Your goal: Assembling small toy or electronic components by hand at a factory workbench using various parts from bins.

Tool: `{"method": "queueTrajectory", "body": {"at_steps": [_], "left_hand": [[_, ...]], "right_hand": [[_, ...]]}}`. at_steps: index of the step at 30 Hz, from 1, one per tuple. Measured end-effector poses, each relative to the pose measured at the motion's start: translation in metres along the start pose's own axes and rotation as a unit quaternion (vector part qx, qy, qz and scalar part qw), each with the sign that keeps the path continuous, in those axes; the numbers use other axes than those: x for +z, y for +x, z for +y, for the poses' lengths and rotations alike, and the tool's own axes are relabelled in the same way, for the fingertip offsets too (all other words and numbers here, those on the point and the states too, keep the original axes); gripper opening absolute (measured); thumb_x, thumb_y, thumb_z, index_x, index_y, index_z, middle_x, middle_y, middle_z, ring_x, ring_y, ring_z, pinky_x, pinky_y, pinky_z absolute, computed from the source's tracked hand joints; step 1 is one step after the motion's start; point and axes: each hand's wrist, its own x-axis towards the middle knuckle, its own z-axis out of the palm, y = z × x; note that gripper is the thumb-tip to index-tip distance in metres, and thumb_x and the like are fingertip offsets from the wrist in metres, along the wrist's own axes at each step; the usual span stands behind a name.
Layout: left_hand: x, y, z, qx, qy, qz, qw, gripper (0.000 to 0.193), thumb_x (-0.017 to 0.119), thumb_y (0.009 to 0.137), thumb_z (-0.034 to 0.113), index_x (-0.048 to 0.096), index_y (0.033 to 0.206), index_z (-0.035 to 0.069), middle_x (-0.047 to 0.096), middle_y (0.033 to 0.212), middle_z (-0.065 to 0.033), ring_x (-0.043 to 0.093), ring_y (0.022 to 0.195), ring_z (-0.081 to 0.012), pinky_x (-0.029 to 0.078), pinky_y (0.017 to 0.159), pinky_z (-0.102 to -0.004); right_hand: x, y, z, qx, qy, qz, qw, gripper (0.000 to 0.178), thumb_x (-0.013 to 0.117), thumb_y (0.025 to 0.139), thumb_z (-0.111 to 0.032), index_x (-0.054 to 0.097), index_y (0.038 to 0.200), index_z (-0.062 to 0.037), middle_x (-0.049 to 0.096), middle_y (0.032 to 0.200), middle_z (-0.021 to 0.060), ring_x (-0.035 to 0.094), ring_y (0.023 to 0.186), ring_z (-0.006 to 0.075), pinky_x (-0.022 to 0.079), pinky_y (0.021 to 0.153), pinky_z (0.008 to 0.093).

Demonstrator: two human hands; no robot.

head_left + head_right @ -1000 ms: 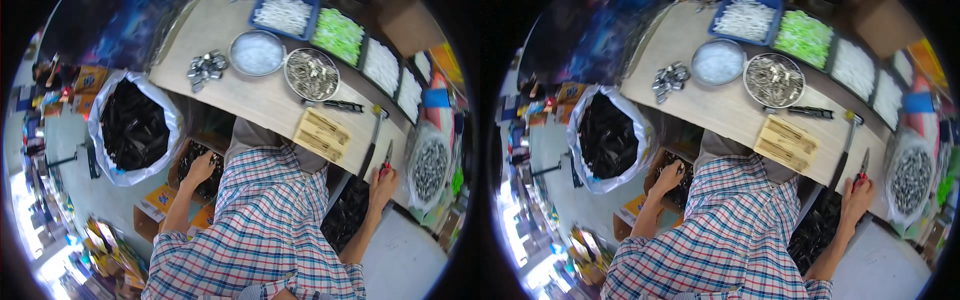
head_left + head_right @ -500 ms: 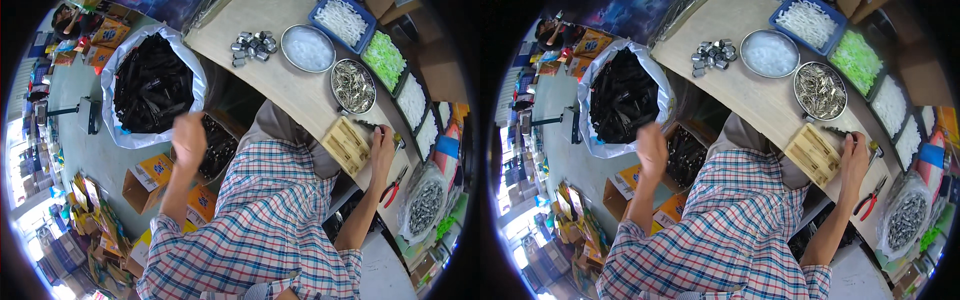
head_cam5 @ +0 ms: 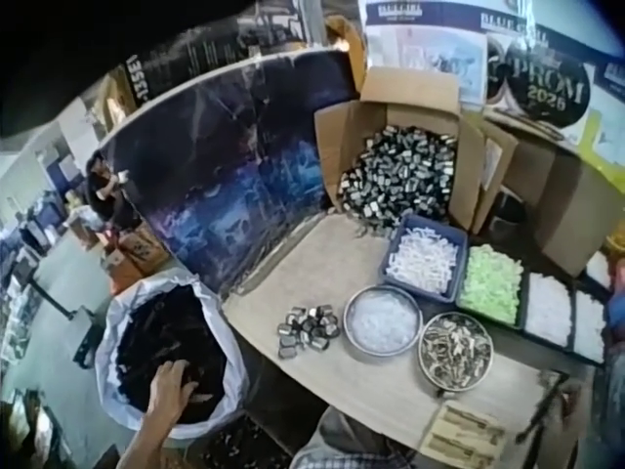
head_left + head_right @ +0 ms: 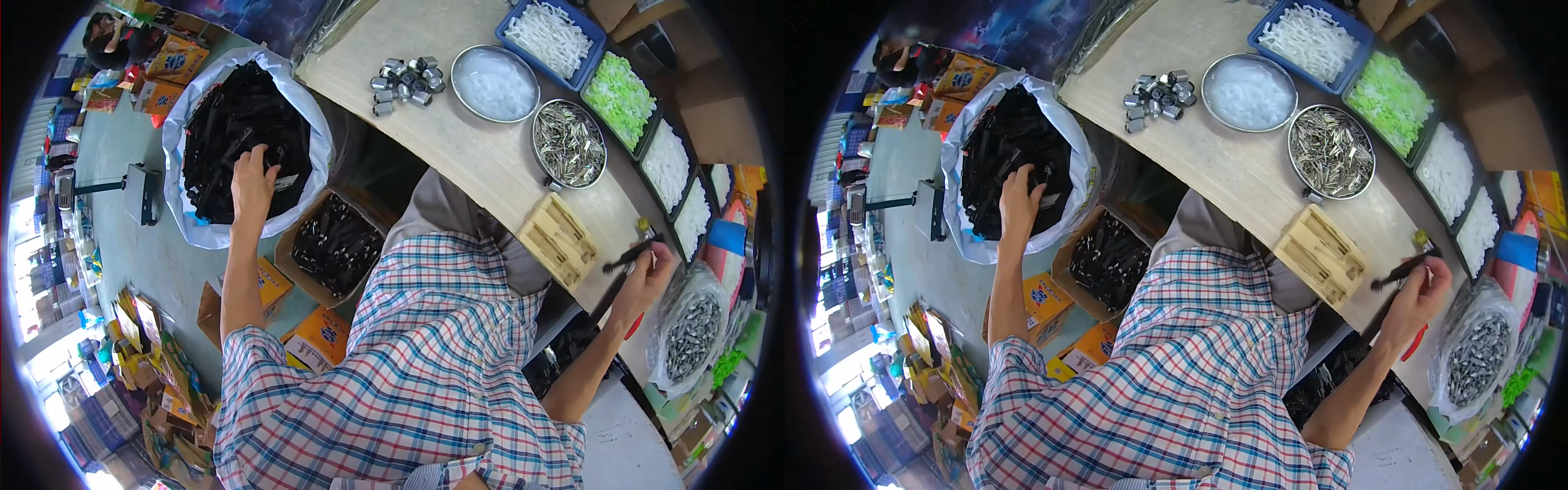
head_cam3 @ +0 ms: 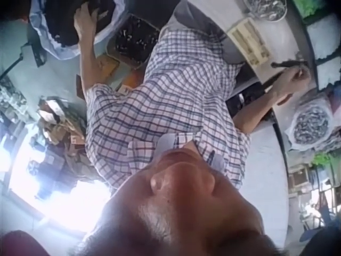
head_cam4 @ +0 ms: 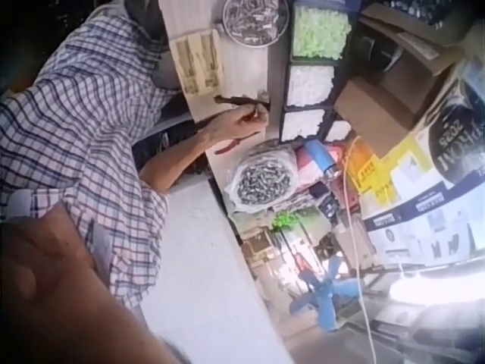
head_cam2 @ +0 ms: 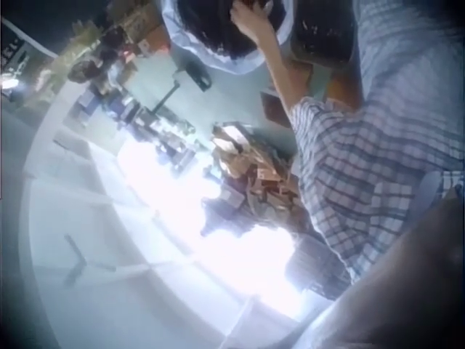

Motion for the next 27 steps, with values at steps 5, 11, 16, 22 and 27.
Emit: {"method": "queueTrajectory", "body": {"at_steps": [5, 11, 16, 22, 27], "left_hand": [[-0.024, 0.008, 0.003, 0.009, -0.106, 0.118, 0.987, 0.023, 0.07, 0.095, 0.015, 0.069, 0.114, 0.002, 0.072, 0.104, -0.0211, 0.07, 0.09, -0.0378, 0.055, 0.082, -0.0396], [-0.068, 0.016, 0.013, -0.165, -0.436, 0.187, 0.865, 0.04, 0.054, 0.107, 0.033, 0.073, 0.101, -0.002, 0.074, 0.096, -0.0129, 0.07, 0.092, -0.0232, 0.057, 0.087, -0.0379], [-0.083, 0.019, 0.145, 0.001, -0.813, -0.151, 0.562, 0.031, 0.056, 0.104, 0.02, 0.057, 0.124, -0.004, 0.061, 0.124, -0.0205, 0.061, 0.119, -0.0294, 0.05, 0.107, -0.0411], [-0.031, -0.029, 0.311, -0.129, -0.79, -0.351, 0.485, 0.021, 0.061, 0.099, 0.002, 0.059, 0.12, 0.0, 0.067, 0.105, -0.0076, 0.069, 0.094, -0.016, 0.058, 0.082, -0.0251], [0.01, -0.058, 0.353, -0.123, -0.818, -0.307, 0.471, 0.018, 0.065, 0.097, 0.002, 0.061, 0.115, 0.002, 0.068, 0.097, -0.0027, 0.06, 0.081, -0.0064, 0.051, 0.069, -0.0204]], "right_hand": [[0.019, -0.024, -0.048, -0.04, -0.208, -0.166, 0.963, 0.022, 0.059, 0.098, 0.001, 0.059, 0.12, -0.0014, 0.068, 0.109, 0.0103, 0.068, 0.1, 0.0233, 0.053, 0.087, 0.0327], [0.064, -0.025, -0.058, -0.171, -0.209, -0.201, 0.942, 0.016, 0.065, 0.086, 0.006, 0.068, 0.1, -0.0018, 0.065, 0.098, 0.0144, 0.065, 0.089, 0.0345, 0.053, 0.077, 0.0387], [0.084, -0.022, -0.046, -0.218, -0.193, -0.188, 0.938, 0.024, 0.067, 0.079, 0.008, 0.07, 0.099, -0.0046, 0.064, 0.096, 0.0116, 0.063, 0.092, 0.0318, 0.052, 0.079, 0.0394], [0.084, -0.021, -0.039, -0.267, -0.218, -0.226, 0.911, 0.041, 0.067, 0.069, 0.009, 0.071, 0.106, -0.0075, 0.064, 0.104, 0.0091, 0.062, 0.099, 0.0298, 0.049, 0.087, 0.0394], [0.065, -0.05, -0.061, -0.251, -0.181, -0.158, 0.938, 0.04, 0.07, 0.074, 0.007, 0.071, 0.112, -0.0056, 0.064, 0.11, 0.0129, 0.062, 0.1, 0.0321, 0.051, 0.087, 0.0403]]}}
